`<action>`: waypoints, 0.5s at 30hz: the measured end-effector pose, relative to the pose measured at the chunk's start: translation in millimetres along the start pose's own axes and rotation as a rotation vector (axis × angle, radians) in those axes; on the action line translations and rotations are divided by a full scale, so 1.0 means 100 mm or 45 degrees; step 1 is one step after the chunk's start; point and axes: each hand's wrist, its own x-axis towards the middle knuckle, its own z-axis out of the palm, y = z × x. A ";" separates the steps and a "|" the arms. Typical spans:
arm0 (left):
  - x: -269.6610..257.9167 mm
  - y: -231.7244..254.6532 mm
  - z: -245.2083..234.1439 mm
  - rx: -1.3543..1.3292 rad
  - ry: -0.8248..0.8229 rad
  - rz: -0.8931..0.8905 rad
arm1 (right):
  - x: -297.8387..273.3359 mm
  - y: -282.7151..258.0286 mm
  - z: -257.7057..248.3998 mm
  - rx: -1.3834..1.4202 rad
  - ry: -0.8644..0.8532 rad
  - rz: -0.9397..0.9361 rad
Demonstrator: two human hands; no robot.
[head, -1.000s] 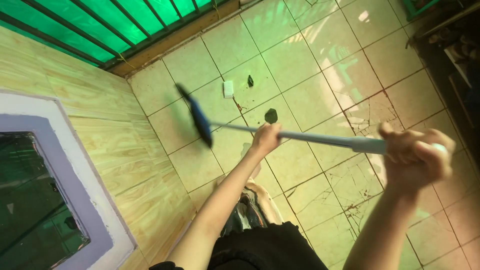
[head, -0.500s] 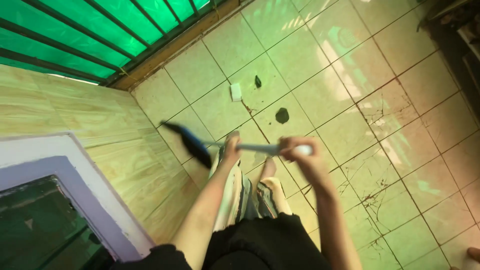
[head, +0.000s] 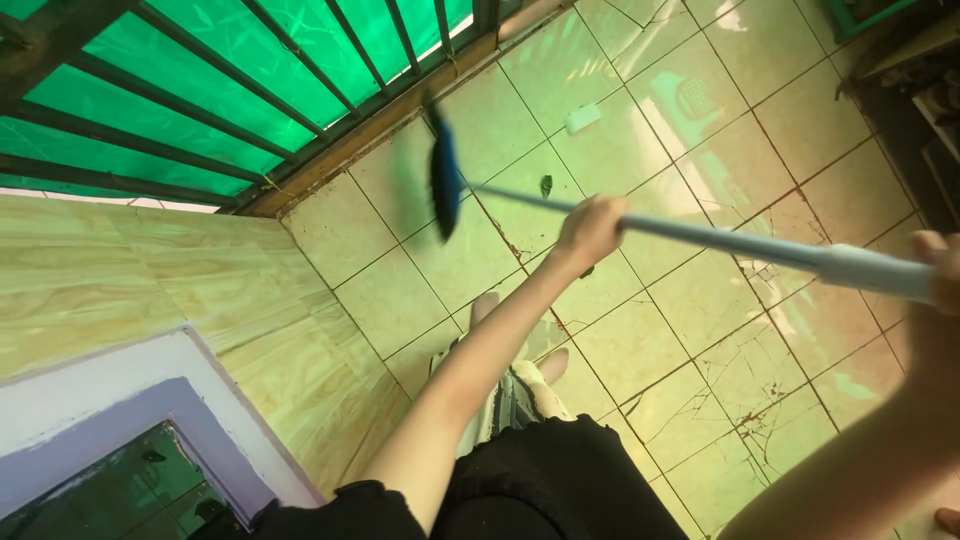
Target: Sweeping a tiled floor with a broom, moving from an entryway into an indoor room.
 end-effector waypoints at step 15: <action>-1.15 -2.24 -0.26 0.636 -0.316 -0.694 | -0.35 2.13 1.39 -0.002 0.065 0.475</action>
